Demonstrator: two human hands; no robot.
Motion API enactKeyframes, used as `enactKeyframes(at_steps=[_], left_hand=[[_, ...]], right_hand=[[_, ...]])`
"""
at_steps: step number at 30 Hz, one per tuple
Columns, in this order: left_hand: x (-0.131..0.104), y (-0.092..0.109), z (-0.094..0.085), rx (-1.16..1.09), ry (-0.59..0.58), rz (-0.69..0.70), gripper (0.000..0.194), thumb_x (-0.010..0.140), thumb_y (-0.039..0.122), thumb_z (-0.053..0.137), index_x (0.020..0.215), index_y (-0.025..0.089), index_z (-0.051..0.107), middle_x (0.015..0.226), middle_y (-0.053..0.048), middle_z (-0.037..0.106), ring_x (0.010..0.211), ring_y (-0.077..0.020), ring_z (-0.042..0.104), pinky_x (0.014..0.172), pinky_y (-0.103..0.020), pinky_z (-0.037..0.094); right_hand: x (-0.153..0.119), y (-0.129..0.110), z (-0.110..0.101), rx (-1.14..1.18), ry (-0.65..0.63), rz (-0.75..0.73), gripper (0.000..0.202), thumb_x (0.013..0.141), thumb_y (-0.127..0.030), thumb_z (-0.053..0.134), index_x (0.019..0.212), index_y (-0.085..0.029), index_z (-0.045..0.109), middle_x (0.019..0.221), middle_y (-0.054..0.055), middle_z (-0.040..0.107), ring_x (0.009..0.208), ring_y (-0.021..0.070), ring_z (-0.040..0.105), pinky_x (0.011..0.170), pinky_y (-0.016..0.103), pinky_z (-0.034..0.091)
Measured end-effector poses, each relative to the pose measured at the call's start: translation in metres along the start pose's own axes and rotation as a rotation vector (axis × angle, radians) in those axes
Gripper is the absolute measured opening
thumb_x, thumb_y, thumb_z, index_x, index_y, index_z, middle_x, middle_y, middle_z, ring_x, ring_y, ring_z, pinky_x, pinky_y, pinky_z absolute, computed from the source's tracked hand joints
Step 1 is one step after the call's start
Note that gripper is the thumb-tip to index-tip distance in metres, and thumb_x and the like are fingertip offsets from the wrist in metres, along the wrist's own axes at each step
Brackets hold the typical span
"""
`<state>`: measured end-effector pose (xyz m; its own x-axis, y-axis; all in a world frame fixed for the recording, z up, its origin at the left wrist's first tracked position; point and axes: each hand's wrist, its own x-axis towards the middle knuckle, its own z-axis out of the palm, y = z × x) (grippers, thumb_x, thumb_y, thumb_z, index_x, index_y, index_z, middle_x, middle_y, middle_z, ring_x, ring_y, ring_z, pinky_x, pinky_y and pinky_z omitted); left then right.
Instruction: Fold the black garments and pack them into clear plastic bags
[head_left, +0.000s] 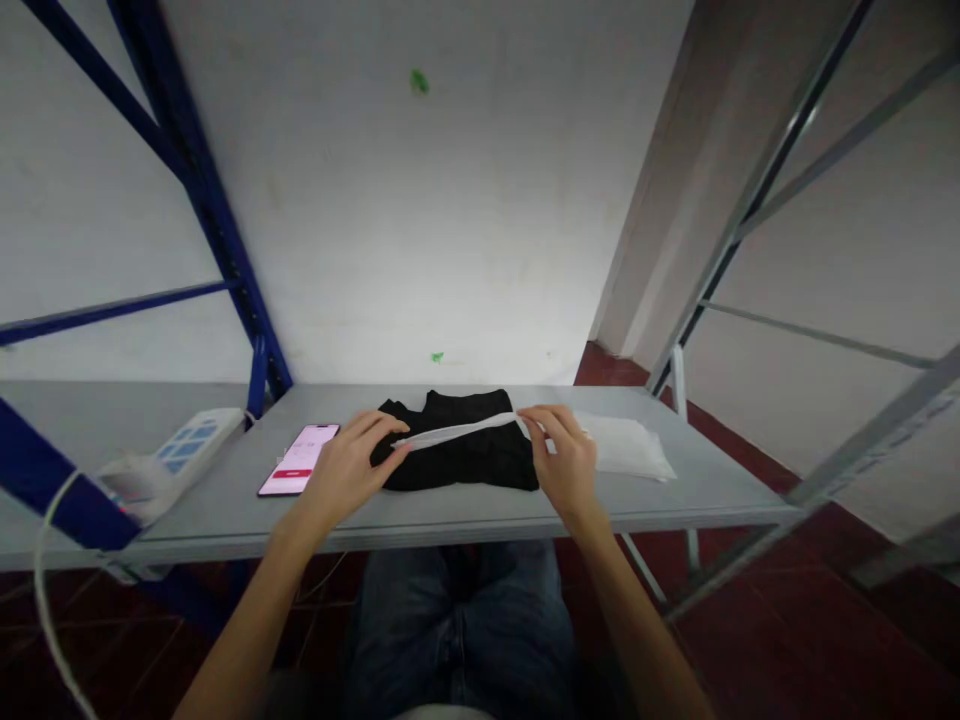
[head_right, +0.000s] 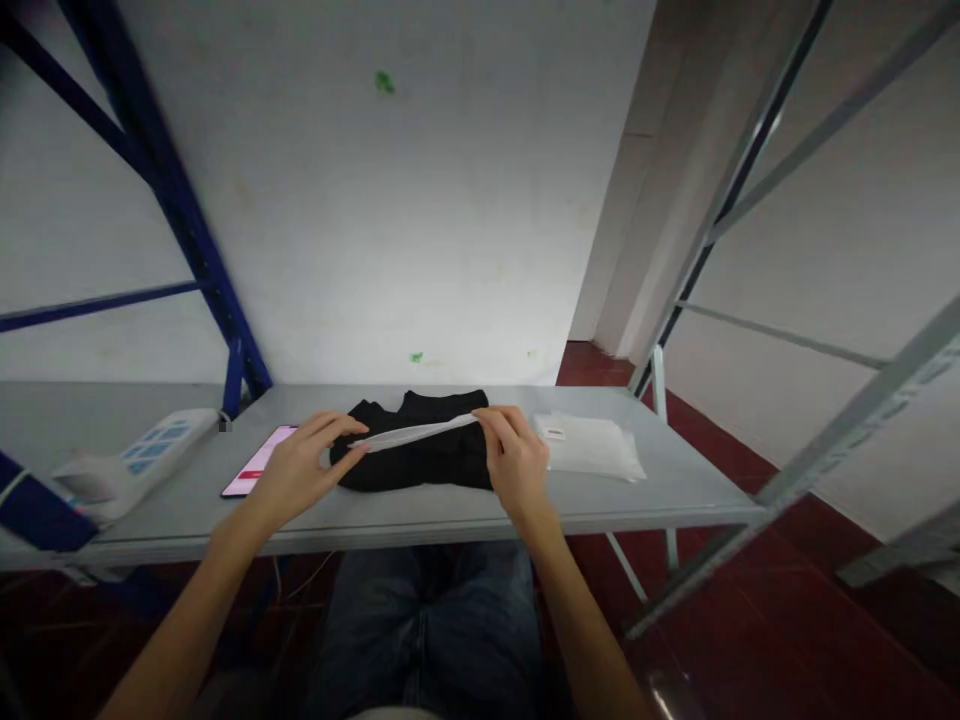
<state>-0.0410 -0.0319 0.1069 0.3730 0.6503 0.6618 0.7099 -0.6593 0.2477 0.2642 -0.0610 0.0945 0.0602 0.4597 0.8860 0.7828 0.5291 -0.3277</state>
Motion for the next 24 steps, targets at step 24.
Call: enactKeyframes(at_steps=[24], left_hand=[[0.001,0.043,0.021,-0.471,-0.352,-0.116,0.027,0.090,0.046,0.071,0.099,0.021,0.072,0.087,-0.001,0.068,0.077,-0.0159,0.061,0.065,-0.026,0.045]], right_hand=[[-0.003,-0.025,0.000,-0.008,-0.066,-0.071,0.022,0.106,-0.022,0.053,0.108,-0.025,0.075,0.104,0.005,0.075,0.093,0.0162,0.072,0.080,0.025,0.056]])
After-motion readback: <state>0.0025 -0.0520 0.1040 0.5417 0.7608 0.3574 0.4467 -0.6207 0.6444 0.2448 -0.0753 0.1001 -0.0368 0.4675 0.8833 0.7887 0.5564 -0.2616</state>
